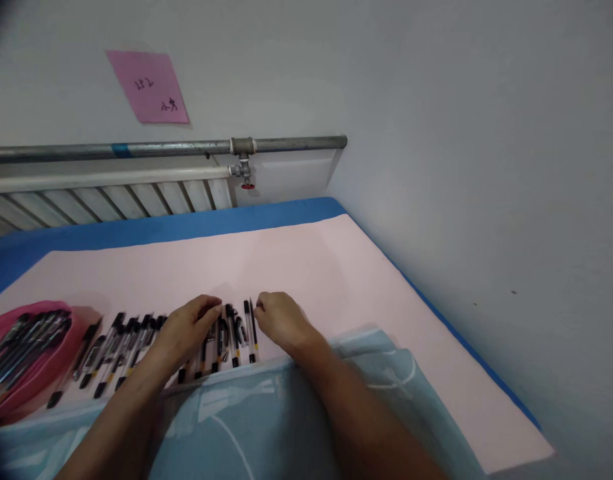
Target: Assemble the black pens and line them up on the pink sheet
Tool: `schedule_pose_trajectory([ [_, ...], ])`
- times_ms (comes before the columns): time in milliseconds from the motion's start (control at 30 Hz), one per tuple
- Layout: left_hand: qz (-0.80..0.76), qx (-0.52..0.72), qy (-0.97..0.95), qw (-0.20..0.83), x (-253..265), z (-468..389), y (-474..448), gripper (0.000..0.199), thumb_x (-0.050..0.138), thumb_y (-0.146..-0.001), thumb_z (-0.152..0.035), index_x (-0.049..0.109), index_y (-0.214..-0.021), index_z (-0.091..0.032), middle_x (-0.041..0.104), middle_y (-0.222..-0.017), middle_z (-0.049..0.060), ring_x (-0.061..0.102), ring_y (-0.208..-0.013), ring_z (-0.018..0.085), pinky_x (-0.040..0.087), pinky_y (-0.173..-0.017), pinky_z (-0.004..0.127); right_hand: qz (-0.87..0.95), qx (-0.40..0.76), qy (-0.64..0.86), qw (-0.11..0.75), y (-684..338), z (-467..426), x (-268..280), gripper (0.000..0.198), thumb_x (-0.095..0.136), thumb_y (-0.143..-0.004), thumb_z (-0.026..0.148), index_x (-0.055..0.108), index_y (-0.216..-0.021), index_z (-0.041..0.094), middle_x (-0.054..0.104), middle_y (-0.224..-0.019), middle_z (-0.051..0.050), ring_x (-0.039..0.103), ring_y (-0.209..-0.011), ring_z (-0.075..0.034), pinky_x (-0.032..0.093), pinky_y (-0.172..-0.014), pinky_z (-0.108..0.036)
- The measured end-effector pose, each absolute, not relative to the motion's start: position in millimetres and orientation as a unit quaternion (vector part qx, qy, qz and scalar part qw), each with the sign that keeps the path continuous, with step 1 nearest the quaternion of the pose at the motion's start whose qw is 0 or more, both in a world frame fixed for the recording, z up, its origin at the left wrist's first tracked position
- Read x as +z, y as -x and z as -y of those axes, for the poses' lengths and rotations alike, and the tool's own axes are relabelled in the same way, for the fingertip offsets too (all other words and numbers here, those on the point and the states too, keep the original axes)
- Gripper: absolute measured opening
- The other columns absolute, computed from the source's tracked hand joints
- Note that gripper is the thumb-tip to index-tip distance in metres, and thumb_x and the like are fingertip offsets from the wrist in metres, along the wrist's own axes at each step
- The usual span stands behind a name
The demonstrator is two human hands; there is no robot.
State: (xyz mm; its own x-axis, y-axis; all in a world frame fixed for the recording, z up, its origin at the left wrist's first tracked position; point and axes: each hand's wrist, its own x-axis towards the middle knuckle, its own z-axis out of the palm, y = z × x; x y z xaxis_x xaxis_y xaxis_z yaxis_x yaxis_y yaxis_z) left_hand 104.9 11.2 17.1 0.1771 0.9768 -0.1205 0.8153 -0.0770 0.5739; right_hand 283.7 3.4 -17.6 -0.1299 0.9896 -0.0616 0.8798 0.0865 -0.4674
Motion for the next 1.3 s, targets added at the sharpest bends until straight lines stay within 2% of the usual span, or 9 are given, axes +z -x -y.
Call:
schedule_pose_trajectory([
  [233,-0.624,0.142,-0.721,0.265,17,-11,-104,0.029,0.041,-0.082,-0.031,0.061,-0.097,-0.017,0.067,-0.097,0.007,0.059,-0.089,0.019,0.043,-0.077,0.029,0.738,0.244,0.622,0.088,-287,11,-1,0.016,0.05,-0.075,0.019,0.066,-0.076,0.018,0.066,-0.073,-0.004,0.056,-0.064,-0.014,0.031,-0.054,-0.022],
  [500,-0.618,0.141,-0.728,0.26,18,-10,-104,0.03,0.04,-0.082,-0.031,0.062,-0.098,-0.016,0.067,-0.097,0.007,0.059,-0.089,0.019,0.043,-0.078,0.03,0.729,0.196,0.639,0.15,-284,3,-9,0.02,0.045,-0.08,0.02,0.064,-0.083,0.017,0.066,-0.08,-0.005,0.055,-0.07,-0.013,0.032,-0.06,-0.021],
  [800,-0.625,0.144,-0.726,0.25,17,-12,-103,0.031,0.04,-0.082,-0.03,0.061,-0.1,-0.016,0.067,-0.099,0.008,0.059,-0.09,0.02,0.042,-0.079,0.03,0.741,0.29,0.603,0.055,-285,20,15,0.013,0.053,-0.069,0.016,0.066,-0.073,0.018,0.065,-0.071,-0.004,0.055,-0.062,-0.014,0.031,-0.052,-0.021],
  [933,-0.622,0.143,-0.726,0.255,17,-11,-103,0.031,0.04,-0.082,-0.031,0.061,-0.099,-0.016,0.067,-0.099,0.008,0.059,-0.09,0.02,0.043,-0.078,0.03,0.704,0.331,0.622,0.092,-289,19,18,0.019,0.056,-0.068,0.019,0.066,-0.084,0.018,0.067,-0.079,-0.004,0.057,-0.068,-0.014,0.035,-0.056,-0.02],
  [1133,-0.623,0.15,-0.726,0.251,17,-11,-102,0.029,0.041,-0.081,-0.031,0.061,-0.097,-0.018,0.067,-0.098,0.007,0.06,-0.091,0.02,0.043,-0.078,0.029,0.679,0.268,0.652,0.207,-292,7,4,0.027,0.048,-0.079,0.022,0.06,-0.103,0.015,0.063,-0.1,-0.009,0.056,-0.087,-0.017,0.039,-0.075,-0.025],
  [1200,-0.623,0.146,-0.727,0.251,17,-11,-102,0.029,0.041,-0.081,-0.031,0.061,-0.097,-0.018,0.067,-0.098,0.007,0.06,-0.091,0.02,0.043,-0.077,0.029,0.687,0.261,0.644,0.214,-291,6,1,0.031,0.046,-0.079,0.017,0.057,-0.108,0.015,0.06,-0.107,-0.01,0.054,-0.094,-0.017,0.037,-0.081,-0.026],
  [1300,-0.623,0.141,-0.727,0.252,19,-10,-103,0.03,0.04,-0.082,-0.031,0.061,-0.098,-0.017,0.067,-0.099,0.008,0.059,-0.092,0.02,0.042,-0.079,0.03,0.694,0.261,0.64,0.2,-290,7,-1,0.033,0.045,-0.077,0.012,0.057,-0.108,0.015,0.06,-0.105,-0.009,0.054,-0.093,-0.017,0.037,-0.08,-0.026],
])
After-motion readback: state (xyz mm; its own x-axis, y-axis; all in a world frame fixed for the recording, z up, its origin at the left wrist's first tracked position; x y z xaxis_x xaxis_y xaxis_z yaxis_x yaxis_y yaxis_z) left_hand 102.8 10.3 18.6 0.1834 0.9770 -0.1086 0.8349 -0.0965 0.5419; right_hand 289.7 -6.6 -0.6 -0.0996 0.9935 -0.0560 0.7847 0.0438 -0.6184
